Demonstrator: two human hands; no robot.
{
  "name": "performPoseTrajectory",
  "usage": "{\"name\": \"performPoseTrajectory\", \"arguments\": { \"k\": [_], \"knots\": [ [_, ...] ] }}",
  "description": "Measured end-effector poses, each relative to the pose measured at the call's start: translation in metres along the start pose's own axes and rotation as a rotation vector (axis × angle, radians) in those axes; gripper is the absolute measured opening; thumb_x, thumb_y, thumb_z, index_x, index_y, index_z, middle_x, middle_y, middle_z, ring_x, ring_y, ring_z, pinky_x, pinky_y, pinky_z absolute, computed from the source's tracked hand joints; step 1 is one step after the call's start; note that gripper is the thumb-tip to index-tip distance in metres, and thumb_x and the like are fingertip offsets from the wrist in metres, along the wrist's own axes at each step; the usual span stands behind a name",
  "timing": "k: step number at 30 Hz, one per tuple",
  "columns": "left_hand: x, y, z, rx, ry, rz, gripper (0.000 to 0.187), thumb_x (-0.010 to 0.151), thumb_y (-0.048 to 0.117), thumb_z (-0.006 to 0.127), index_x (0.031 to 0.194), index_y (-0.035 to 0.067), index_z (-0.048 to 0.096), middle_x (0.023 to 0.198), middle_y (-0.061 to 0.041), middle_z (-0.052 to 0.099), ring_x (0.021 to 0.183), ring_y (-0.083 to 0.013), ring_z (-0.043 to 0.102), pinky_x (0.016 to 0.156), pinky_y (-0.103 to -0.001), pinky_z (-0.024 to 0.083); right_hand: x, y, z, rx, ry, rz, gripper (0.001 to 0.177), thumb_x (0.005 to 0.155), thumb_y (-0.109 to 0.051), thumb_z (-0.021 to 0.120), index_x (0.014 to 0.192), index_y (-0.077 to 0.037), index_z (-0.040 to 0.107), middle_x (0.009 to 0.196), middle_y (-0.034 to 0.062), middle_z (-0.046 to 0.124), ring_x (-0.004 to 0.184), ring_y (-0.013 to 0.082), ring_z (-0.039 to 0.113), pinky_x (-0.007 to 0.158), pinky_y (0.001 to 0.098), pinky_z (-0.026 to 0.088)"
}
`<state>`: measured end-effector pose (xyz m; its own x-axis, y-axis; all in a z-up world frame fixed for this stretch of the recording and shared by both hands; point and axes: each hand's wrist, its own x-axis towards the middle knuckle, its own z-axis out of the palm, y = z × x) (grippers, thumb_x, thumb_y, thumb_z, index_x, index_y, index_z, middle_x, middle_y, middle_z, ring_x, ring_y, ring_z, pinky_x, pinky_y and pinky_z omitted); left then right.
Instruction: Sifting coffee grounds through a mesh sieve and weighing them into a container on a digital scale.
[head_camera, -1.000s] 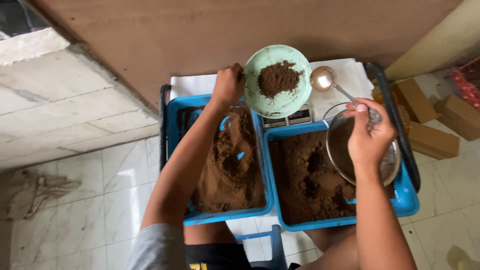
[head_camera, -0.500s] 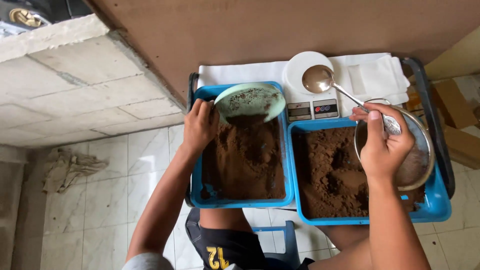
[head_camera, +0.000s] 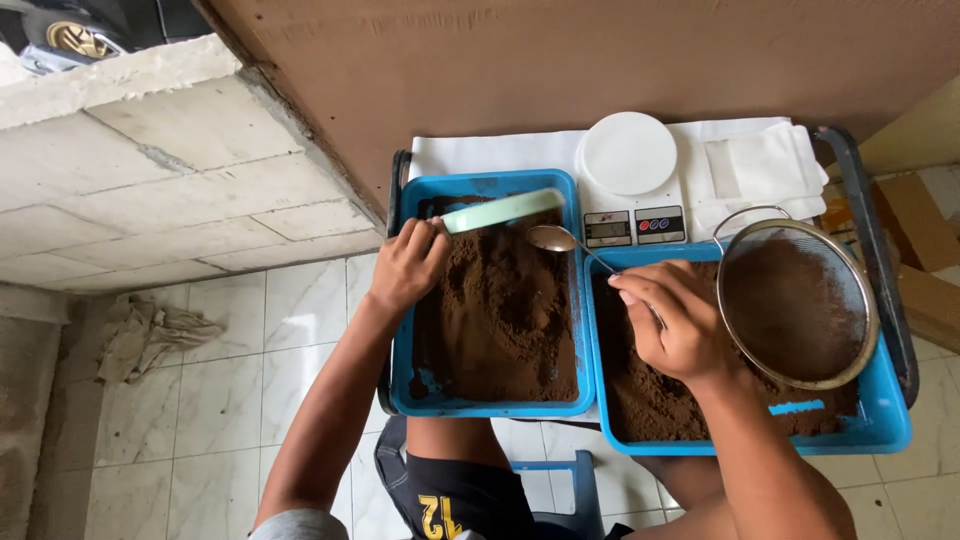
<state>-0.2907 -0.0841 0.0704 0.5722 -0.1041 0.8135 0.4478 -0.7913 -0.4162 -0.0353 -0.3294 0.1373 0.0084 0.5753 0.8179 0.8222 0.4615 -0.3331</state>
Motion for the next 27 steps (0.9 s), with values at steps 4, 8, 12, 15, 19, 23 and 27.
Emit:
{"name": "performPoseTrajectory", "arguments": {
  "k": [4, 8, 12, 15, 19, 23, 27],
  "knots": [
    [0.010, 0.003, -0.005, 0.030, 0.037, -0.044, 0.012, 0.088, -0.006, 0.068, 0.080, 0.003, 0.065, 0.073, -0.008, 0.048, 0.058, -0.0191, 0.056, 0.044, -0.022, 0.044, -0.003, 0.006, -0.002, -0.002, -0.020, -0.032, 0.013, 0.097, 0.004, 0.063, 0.102, -0.001, 0.074, 0.092, 0.0135, 0.074, 0.079, 0.0300, 0.071, 0.078, 0.0410, 0.056],
    [0.009, 0.004, -0.005, 0.051, 0.061, -0.049, 0.010, 0.088, -0.004, 0.069, 0.080, 0.001, 0.065, 0.072, -0.007, 0.046, 0.056, -0.0157, 0.053, 0.043, -0.019, 0.041, -0.008, 0.006, 0.003, -0.037, -0.034, -0.030, 0.011, 0.098, 0.000, 0.064, 0.100, -0.003, 0.075, 0.094, 0.0113, 0.074, 0.080, 0.0289, 0.072, 0.079, 0.0392, 0.057],
    [-0.005, 0.007, -0.001, 0.019, 0.057, -0.027, 0.007, 0.088, -0.004, 0.068, 0.083, -0.001, 0.068, 0.072, -0.010, 0.049, 0.056, -0.0184, 0.054, 0.043, -0.020, 0.043, -0.005, 0.001, 0.003, -0.026, -0.048, -0.028, 0.013, 0.100, -0.001, 0.062, 0.100, -0.003, 0.074, 0.092, 0.0104, 0.073, 0.079, 0.0275, 0.072, 0.078, 0.0379, 0.057],
    [0.007, 0.003, -0.012, 0.031, 0.067, -0.006, 0.007, 0.088, -0.007, 0.067, 0.083, -0.002, 0.068, 0.072, -0.010, 0.049, 0.057, -0.0201, 0.055, 0.043, -0.022, 0.042, -0.006, 0.005, -0.004, -0.046, 0.023, 0.003, 0.016, 0.096, 0.004, 0.063, 0.100, -0.003, 0.077, 0.085, 0.0105, 0.074, 0.075, 0.0268, 0.069, 0.079, 0.0385, 0.056],
    [-0.014, 0.006, 0.001, 0.022, 0.098, 0.021, 0.008, 0.089, -0.006, 0.066, 0.084, -0.001, 0.070, 0.075, -0.012, 0.053, 0.062, -0.0215, 0.059, 0.046, -0.021, 0.043, -0.006, 0.051, -0.007, 0.128, 0.202, 0.029, 0.016, 0.099, 0.006, 0.057, 0.103, 0.001, 0.071, 0.092, 0.0180, 0.072, 0.080, 0.0309, 0.066, 0.085, 0.0419, 0.055],
    [-0.011, 0.011, 0.003, -0.010, 0.122, 0.042, 0.009, 0.091, -0.008, 0.065, 0.087, -0.001, 0.070, 0.076, -0.014, 0.054, 0.064, -0.0231, 0.061, 0.049, -0.021, 0.046, 0.054, 0.071, 0.038, 0.127, 0.162, 0.163, 0.021, 0.102, 0.015, 0.056, 0.114, 0.004, 0.069, 0.103, 0.0190, 0.070, 0.097, 0.0345, 0.068, 0.085, 0.0451, 0.055],
    [-0.011, 0.017, 0.002, -0.017, 0.072, 0.045, 0.010, 0.090, -0.010, 0.062, 0.090, -0.004, 0.070, 0.075, -0.014, 0.053, 0.063, -0.0235, 0.060, 0.047, -0.023, 0.048, 0.095, 0.072, 0.097, 0.184, -0.230, 0.154, 0.017, 0.096, 0.007, 0.061, 0.109, 0.004, 0.072, 0.098, 0.0244, 0.074, 0.094, 0.0479, 0.070, 0.079, 0.0593, 0.056]
  ]
}}
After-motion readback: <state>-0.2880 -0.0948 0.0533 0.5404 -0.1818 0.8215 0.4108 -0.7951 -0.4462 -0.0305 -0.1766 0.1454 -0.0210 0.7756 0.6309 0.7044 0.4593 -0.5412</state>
